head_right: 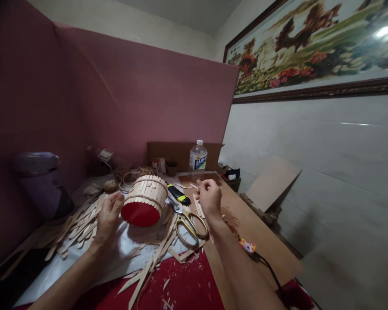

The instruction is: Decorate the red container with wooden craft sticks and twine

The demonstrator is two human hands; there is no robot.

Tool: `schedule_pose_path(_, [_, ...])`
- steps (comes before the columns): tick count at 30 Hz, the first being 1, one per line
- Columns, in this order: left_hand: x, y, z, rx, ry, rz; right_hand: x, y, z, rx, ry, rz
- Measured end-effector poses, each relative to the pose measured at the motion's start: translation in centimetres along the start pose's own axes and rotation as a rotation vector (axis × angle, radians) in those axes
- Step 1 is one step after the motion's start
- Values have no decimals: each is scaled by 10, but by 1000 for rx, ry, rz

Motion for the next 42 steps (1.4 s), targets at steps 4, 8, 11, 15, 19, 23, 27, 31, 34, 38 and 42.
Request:
schedule_pose_path(4, [3,0,-1,-5,-21,43,25,-1,1,-144,7,-298])
schedule_pose_path(8, [9,-2,-6,43,60,89,35,13,-7,-327,-14,-475])
schedule_pose_path(11, [15,-2,-11,59,168,126,33,21,-11,-400,-57,-533])
schedule_pose_path(15, [23,-2,-19,81,311,207,28,25,-12,-463,-118,-540])
schedule_pose_path(19, [30,1,-25,82,410,266,30,28,-13,-491,-115,-560])
schedule_pose_path(23, [31,1,-25,80,422,275,32,33,-16,-518,-103,-593])
schedule_pose_path(27, [32,0,-25,107,457,286,28,32,-18,-505,-79,-643])
schedule_pose_path(31, [36,-1,-30,111,516,291,20,24,-16,-408,-87,-695])
schedule_pose_path(34, [39,1,-34,100,559,308,16,25,-15,-373,-126,-694])
schedule_pose_path(38, [42,3,-38,89,617,329,10,32,-19,-389,-205,-661])
schedule_pose_path(42, [44,3,-39,85,646,336,1,24,-21,-378,-255,-676])
Point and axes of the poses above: each hand's wrist, its own z-axis towards the middle knuckle, its own y-axis out of the palm, x = y × z, the point moved 4 cm from there along z, towards the middle knuckle, and after that the axes turned 15 degrees about -y, right-handed, at the moved point
